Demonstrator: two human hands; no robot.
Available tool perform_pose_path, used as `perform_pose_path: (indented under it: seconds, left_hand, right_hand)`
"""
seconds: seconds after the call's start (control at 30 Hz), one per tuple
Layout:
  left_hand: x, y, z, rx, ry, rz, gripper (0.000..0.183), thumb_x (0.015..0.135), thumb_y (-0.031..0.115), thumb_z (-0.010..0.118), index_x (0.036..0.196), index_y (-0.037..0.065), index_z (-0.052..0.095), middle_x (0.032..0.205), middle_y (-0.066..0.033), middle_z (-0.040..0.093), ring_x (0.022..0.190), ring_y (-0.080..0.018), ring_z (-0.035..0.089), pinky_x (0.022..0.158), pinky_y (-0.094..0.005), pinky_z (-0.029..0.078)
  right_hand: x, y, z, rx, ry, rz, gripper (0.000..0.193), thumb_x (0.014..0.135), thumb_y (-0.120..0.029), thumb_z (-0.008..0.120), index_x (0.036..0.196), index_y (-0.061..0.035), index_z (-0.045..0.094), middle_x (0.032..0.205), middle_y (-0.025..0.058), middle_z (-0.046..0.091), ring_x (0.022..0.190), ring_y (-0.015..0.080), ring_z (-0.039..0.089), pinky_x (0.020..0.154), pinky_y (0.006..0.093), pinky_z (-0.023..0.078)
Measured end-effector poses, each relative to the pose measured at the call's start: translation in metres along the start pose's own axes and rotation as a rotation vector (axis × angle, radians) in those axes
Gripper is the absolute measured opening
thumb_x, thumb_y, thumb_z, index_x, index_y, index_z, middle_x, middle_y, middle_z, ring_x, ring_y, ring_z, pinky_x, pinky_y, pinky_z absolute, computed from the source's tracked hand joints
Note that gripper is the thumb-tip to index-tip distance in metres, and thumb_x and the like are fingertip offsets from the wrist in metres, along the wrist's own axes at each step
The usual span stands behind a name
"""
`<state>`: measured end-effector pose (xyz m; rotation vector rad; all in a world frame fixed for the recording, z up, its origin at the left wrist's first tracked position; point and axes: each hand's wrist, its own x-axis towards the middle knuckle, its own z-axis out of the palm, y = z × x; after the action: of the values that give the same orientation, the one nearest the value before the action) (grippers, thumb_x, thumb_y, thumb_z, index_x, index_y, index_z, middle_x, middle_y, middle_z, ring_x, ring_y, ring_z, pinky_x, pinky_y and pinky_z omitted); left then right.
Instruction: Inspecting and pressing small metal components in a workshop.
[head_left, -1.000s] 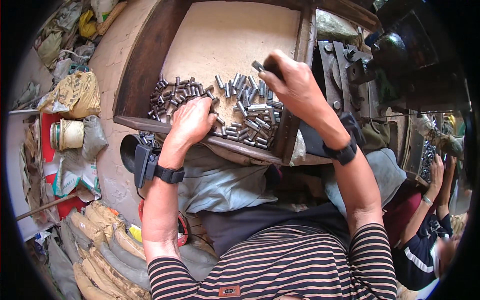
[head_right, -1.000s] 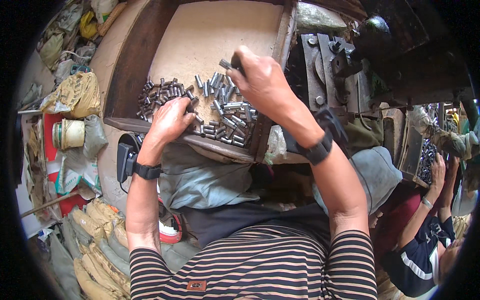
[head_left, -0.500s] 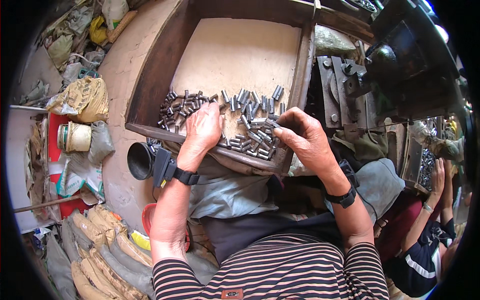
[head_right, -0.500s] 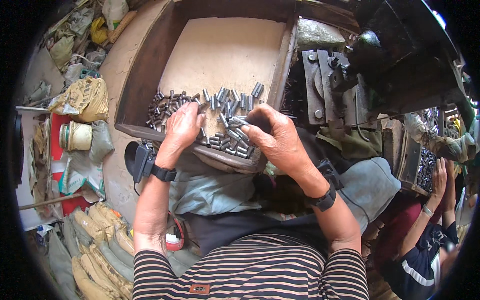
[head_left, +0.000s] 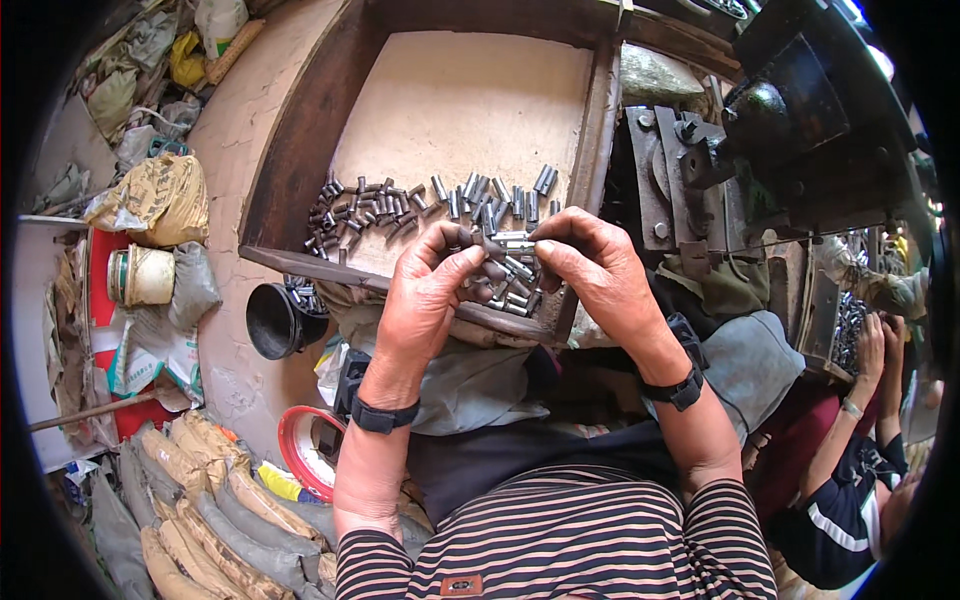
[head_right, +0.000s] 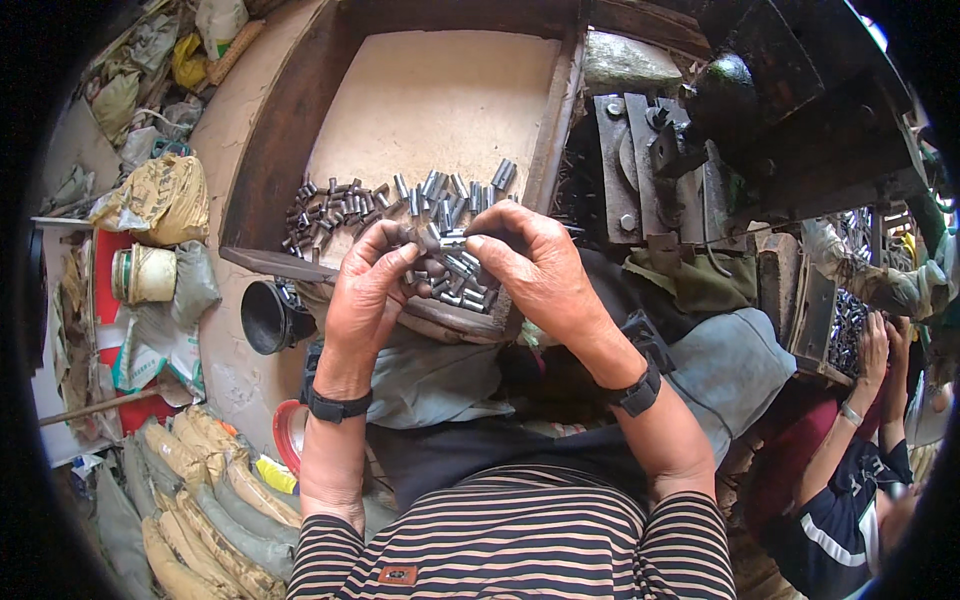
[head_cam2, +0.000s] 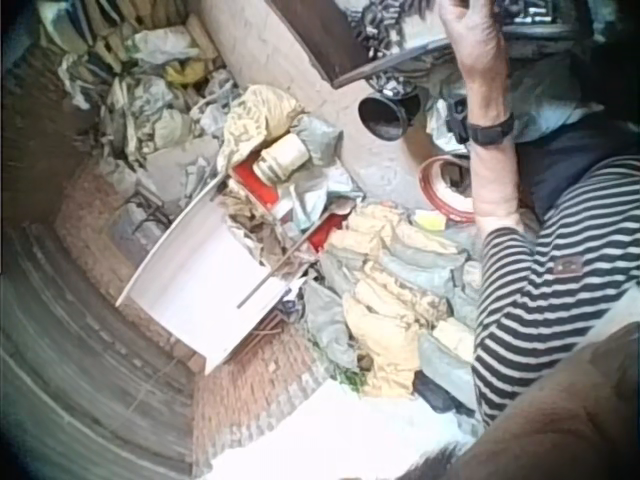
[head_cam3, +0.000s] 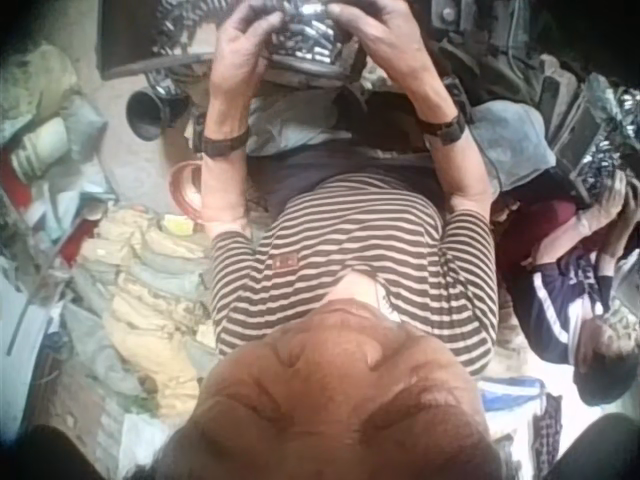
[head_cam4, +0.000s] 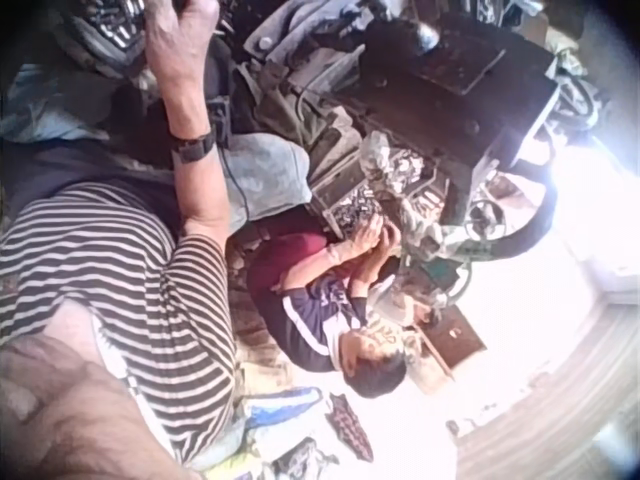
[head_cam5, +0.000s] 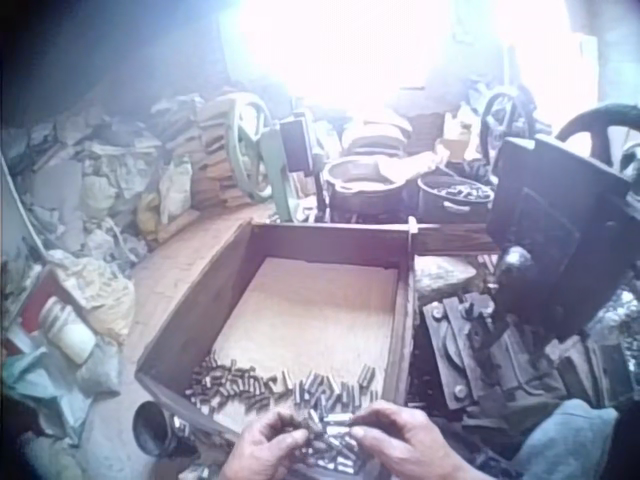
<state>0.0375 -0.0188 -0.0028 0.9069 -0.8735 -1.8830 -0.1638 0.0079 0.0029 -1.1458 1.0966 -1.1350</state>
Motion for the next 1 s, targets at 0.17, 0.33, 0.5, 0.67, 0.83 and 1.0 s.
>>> perform_pose_path:
  seconds: [0.17,0.33,0.5,0.67,0.83,1.0]
  left_hand:
    - [-0.008,-0.002,0.003,-0.106,0.003,0.023,0.015,0.09,0.007,0.059,0.105,0.004,0.054,0.094,-0.0087,0.065,0.081,-0.0168,0.065,0.069,-0.0288,0.055]
    - [-0.015,-0.001,0.008,-0.082,0.057,0.013,0.017,0.09,0.006,0.057,0.107,0.007,0.054,0.095,-0.0067,0.064,0.082,-0.015,0.064,0.071,-0.0298,0.054]
    - [-0.016,-0.003,0.007,-0.096,0.088,0.063,0.014,0.09,0.007,0.058,0.104,0.006,0.056,0.09,-0.0054,0.064,0.075,-0.0124,0.061,0.066,-0.0265,0.051]
    - [-0.015,-0.007,0.007,-0.152,0.093,0.097,0.013,0.091,0.007,0.059,0.103,0.006,0.056,0.087,-0.0039,0.064,0.074,-0.0105,0.06,0.064,-0.0243,0.051]
    - [-0.015,-0.006,0.007,-0.176,0.081,0.104,0.012,0.09,0.008,0.061,0.102,0.007,0.057,0.086,-0.0033,0.064,0.072,-0.01,0.061,0.062,-0.023,0.051]
    - [-0.018,-0.006,0.004,-0.101,0.057,0.094,0.016,0.09,0.012,0.064,0.103,0.005,0.057,0.085,-0.0038,0.063,0.069,-0.0096,0.06,0.057,-0.0209,0.049]
  right_hand:
    - [0.003,-0.001,0.004,0.021,0.009,-0.003,0.014,0.092,-0.009,0.059,0.098,0.0032,0.061,0.077,0.0017,0.06,0.069,0.0068,0.056,0.063,0.0222,0.047]
    - [0.005,0.001,0.006,0.086,0.013,0.005,0.014,0.092,-0.01,0.059,0.098,0.003,0.061,0.076,0.002,0.06,0.068,0.0074,0.057,0.063,0.0226,0.048]
    - [0.005,0.001,0.008,0.126,0.01,0.014,0.014,0.091,-0.009,0.06,0.098,0.0028,0.062,0.077,0.0027,0.061,0.068,0.0085,0.058,0.063,0.0231,0.048]
    - [0.004,0.004,0.007,0.209,-0.005,0.038,0.014,0.091,-0.009,0.06,0.098,0.0025,0.062,0.077,0.0031,0.062,0.068,0.0088,0.059,0.064,0.0234,0.049]
    - [0.001,0.004,0.009,0.271,-0.022,0.042,0.014,0.089,-0.01,0.063,0.098,0.0006,0.064,0.084,0.0005,0.062,0.074,0.006,0.056,0.067,0.0219,0.048]
    - [-0.003,0.002,0.013,0.213,-0.042,0.006,0.014,0.09,-0.01,0.063,0.099,0.0006,0.063,0.084,0.0019,0.062,0.073,0.0069,0.057,0.067,0.0223,0.048]
